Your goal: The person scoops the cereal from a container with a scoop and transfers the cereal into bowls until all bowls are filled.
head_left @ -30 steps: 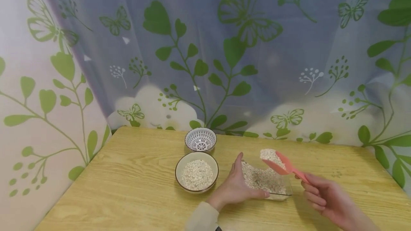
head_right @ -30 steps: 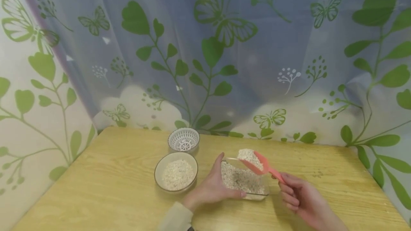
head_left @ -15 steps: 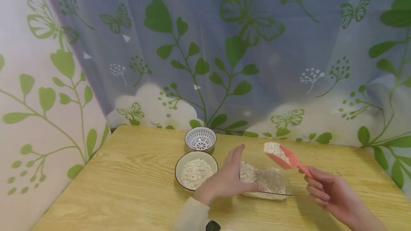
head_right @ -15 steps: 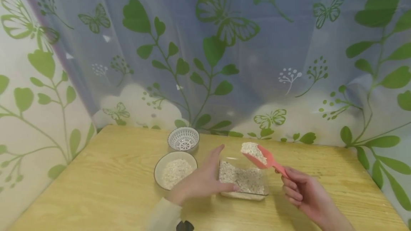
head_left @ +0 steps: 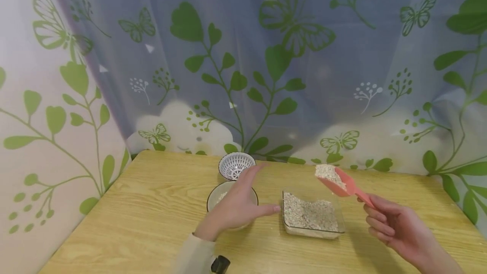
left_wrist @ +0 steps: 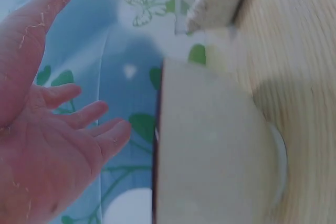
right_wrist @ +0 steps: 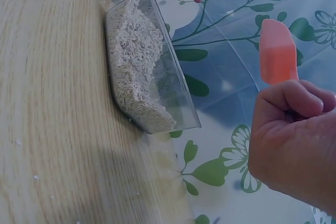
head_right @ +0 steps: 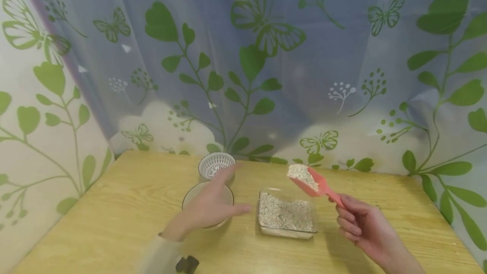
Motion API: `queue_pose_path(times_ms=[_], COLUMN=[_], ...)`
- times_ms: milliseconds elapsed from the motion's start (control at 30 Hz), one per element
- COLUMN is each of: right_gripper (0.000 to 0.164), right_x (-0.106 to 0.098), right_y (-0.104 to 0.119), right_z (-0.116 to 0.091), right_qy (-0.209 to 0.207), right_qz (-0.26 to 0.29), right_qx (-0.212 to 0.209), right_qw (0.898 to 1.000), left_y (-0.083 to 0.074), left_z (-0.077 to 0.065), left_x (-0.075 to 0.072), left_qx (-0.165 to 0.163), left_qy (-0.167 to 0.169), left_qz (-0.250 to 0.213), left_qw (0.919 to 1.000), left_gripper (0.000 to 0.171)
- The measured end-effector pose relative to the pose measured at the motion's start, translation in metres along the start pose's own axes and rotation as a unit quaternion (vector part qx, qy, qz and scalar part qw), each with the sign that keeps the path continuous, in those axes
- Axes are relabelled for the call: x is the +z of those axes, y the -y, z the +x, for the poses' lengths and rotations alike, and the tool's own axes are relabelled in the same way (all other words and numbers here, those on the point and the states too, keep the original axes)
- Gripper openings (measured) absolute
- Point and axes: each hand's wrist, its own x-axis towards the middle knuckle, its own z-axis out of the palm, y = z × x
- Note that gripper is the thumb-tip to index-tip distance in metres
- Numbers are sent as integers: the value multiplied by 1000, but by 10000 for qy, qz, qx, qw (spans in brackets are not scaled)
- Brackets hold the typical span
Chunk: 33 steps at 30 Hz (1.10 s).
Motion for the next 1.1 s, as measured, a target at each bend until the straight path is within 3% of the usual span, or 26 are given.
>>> queue_pose_path(times_ms=[367, 633, 767, 933, 1100], right_gripper=[63, 62, 61, 61, 55], right_x=[6, 9, 12, 17, 23], right_y=[0, -3, -5, -7, -11], right_z=[5, 13, 17, 25, 36], right_qy=[-8, -33, -103, -93, -135], right_qz=[-56, -215, -324, -392, -598], right_qx=[10, 13, 27, 7, -9], right_qw=[10000, 9998, 9994, 9992, 9981], left_y=[36, 55, 62, 70, 79], left_z=[-18, -32, -38, -43, -45], left_x=[-16, -27, -29, -29, -25], left_qx=[-224, -104, -117, -368, -535], left_qy=[-392, -606, -657, -634, -585], left_qz=[172, 362, 481, 505, 250], left_qw=[9988, 9975, 9966, 9960, 9965], left_gripper=[105, 98, 98, 102, 114])
